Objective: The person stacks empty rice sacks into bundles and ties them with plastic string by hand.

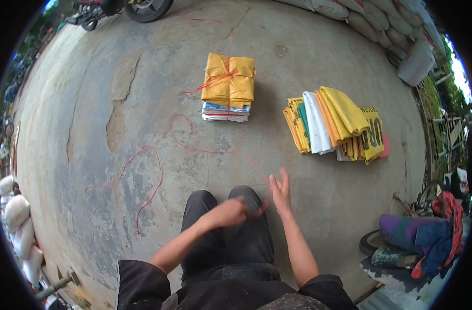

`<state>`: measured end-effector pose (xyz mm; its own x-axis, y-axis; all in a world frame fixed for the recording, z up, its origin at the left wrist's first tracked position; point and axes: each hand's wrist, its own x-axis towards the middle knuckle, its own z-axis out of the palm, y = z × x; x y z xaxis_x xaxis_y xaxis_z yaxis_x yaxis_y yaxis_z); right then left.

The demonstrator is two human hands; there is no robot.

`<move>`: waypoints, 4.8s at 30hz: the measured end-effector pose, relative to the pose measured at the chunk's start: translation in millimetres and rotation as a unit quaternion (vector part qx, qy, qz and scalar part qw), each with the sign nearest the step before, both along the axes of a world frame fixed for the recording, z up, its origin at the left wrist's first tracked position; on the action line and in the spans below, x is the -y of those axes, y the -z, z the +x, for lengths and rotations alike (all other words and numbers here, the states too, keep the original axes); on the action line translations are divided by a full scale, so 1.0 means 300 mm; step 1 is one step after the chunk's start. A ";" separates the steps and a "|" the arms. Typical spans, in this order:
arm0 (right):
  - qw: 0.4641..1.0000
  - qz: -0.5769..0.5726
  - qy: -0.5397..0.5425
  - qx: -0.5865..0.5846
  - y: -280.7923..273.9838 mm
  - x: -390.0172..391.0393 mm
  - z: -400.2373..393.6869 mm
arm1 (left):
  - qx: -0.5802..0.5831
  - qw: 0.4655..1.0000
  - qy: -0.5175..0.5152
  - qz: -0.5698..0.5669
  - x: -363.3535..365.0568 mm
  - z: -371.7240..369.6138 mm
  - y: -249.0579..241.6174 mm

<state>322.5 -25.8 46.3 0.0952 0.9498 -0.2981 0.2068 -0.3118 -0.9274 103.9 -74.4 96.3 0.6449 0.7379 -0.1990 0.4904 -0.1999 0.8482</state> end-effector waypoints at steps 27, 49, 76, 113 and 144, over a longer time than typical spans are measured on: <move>0.707 -0.045 -0.190 0.680 -0.030 -1.150 0.800 | 0.259 0.756 -0.423 -0.428 -0.723 0.468 0.281; 0.987 -0.155 -0.012 0.031 0.223 -1.088 0.882 | 0.052 0.835 -0.473 -0.278 -1.040 0.846 0.496; 0.930 -0.287 0.223 -0.051 0.239 0.446 0.826 | -0.041 0.936 -0.128 -0.326 -0.050 0.676 0.547; 0.951 0.060 -0.294 -0.073 -0.860 -0.106 0.519 | 0.001 0.840 -0.533 0.102 -0.024 -0.936 -0.976; 0.784 -0.176 -0.190 0.564 0.276 -0.483 0.420 | -0.531 0.445 -0.719 -0.060 -0.104 -0.908 0.531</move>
<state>448.5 118.9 -36.5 0.2162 0.8516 -0.4776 0.9737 -0.2239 0.0415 -168.4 -43.1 -63.1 -0.9807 0.1793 0.0777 0.1756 0.9831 -0.0515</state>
